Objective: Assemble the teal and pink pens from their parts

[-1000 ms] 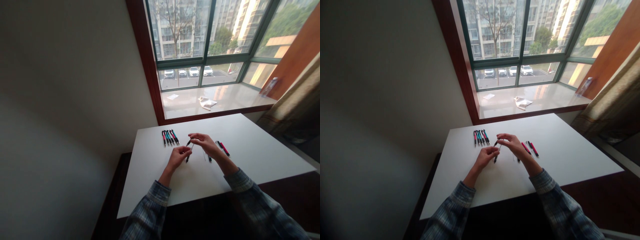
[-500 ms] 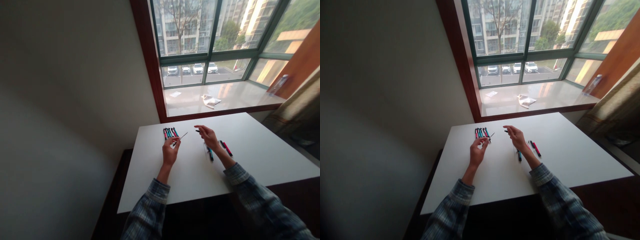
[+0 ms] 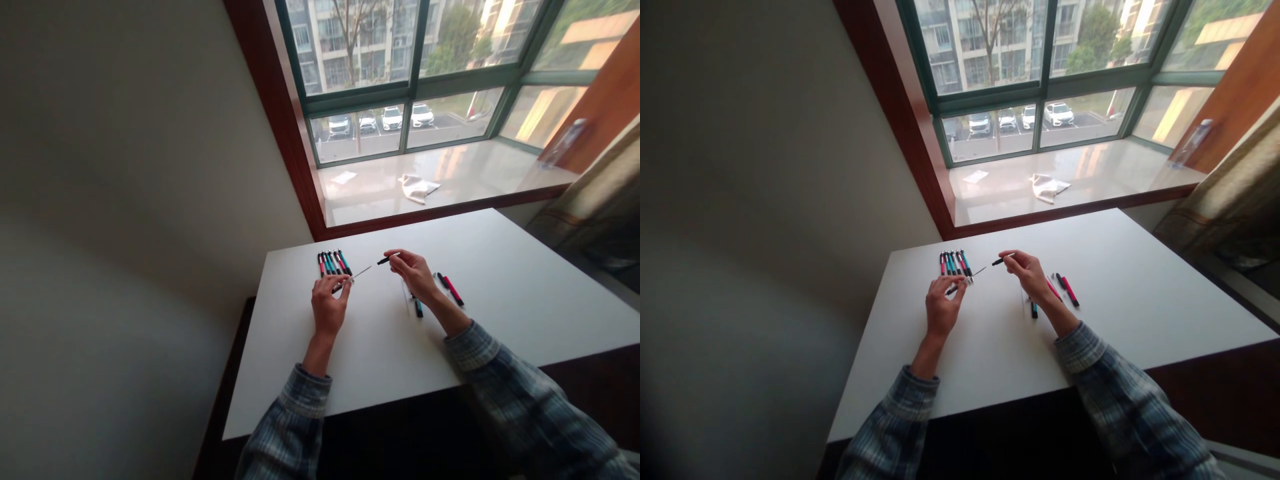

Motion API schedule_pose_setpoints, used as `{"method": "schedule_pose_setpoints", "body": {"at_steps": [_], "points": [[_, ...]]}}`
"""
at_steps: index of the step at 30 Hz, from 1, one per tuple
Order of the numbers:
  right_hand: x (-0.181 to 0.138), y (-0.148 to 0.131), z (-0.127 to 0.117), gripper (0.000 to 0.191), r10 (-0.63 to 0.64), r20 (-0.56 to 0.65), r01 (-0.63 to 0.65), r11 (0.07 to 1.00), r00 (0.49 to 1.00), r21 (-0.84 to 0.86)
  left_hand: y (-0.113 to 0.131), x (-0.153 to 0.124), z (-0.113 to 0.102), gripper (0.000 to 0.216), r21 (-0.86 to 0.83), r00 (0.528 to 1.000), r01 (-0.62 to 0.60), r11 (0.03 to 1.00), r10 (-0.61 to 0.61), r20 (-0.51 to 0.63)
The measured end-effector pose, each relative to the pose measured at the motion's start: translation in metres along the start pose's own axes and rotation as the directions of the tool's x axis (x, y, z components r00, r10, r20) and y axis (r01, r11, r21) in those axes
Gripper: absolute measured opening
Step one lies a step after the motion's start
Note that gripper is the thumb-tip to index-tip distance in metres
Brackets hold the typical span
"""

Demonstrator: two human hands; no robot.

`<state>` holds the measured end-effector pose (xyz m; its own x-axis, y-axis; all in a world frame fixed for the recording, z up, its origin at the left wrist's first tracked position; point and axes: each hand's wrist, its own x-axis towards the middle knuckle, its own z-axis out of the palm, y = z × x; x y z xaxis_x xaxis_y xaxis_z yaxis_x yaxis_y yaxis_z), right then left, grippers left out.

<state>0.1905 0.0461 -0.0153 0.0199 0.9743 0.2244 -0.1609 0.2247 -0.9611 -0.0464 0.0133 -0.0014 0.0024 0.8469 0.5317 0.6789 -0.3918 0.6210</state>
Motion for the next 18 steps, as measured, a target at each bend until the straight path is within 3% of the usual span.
{"method": "schedule_pose_setpoints", "body": {"at_steps": [18], "points": [[-0.005,-0.018,0.006,0.036,-0.021,0.044,0.028,0.985,0.999,-0.168,0.001,0.0,0.0,0.01,-0.015,0.999,0.007,1.0,-0.007,0.05]]}}
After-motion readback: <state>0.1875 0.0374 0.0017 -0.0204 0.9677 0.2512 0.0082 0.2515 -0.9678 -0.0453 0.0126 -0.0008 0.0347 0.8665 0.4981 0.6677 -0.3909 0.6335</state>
